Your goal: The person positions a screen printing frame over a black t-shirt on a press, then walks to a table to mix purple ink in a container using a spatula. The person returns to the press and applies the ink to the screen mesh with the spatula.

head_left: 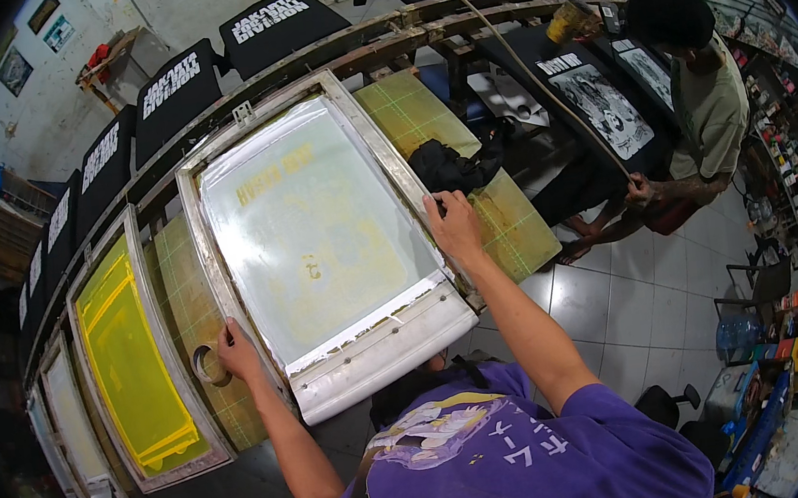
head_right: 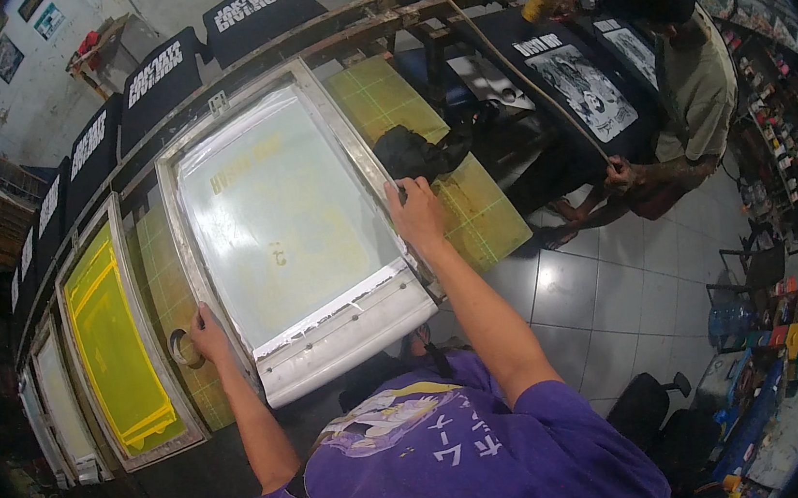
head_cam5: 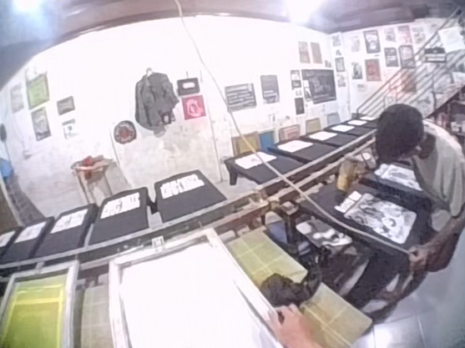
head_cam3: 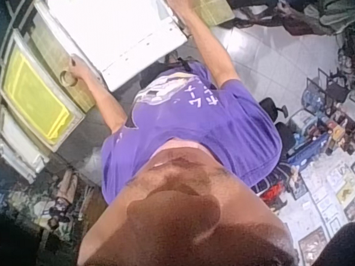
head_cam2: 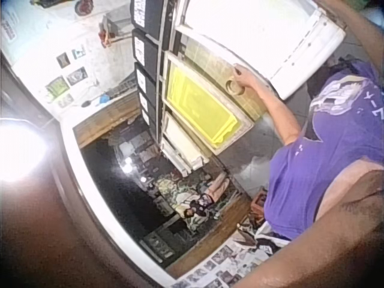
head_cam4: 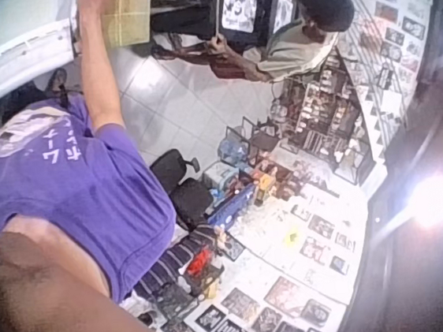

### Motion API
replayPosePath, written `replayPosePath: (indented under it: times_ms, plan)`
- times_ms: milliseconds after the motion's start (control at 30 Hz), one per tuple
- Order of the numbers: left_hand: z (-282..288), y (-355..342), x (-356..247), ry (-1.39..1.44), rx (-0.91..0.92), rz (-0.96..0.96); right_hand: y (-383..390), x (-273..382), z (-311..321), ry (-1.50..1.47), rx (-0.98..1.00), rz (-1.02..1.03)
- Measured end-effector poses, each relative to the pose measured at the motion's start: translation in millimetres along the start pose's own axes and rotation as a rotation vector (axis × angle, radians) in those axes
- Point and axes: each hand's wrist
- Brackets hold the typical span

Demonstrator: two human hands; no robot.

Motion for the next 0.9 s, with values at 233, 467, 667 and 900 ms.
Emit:
replayPosePath:
  times_ms: [233,467,667,900]
  plan:
    - [0.9,0.2,-0.4,-0.014,-0.005,0.006,0.1,1.9,-0.4,0.001,-0.012,-0.002]
    - [-0.1,-0.4,0.9,-0.015,0.011,-0.007,0.4,-0.1,-0.3,-0.008,-0.028,0.005]
    - [-4.0,-8.6,16.2,0.024,0.026,0.015,-1.3,-3.6,-6.0,0.007,-0.031,0.020]
    - [0.0,2.5,-3.7,-0.020,-0.006,0.063,-1.5,-7.6,-9.2,0.021,-0.053,0.051]
Point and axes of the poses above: each hand's wrist, its own y-axis away from the middle knuckle, its own z-axis out of the back of the hand, x = y × z, and after that the axes turned 5 degrees about z, right-handed
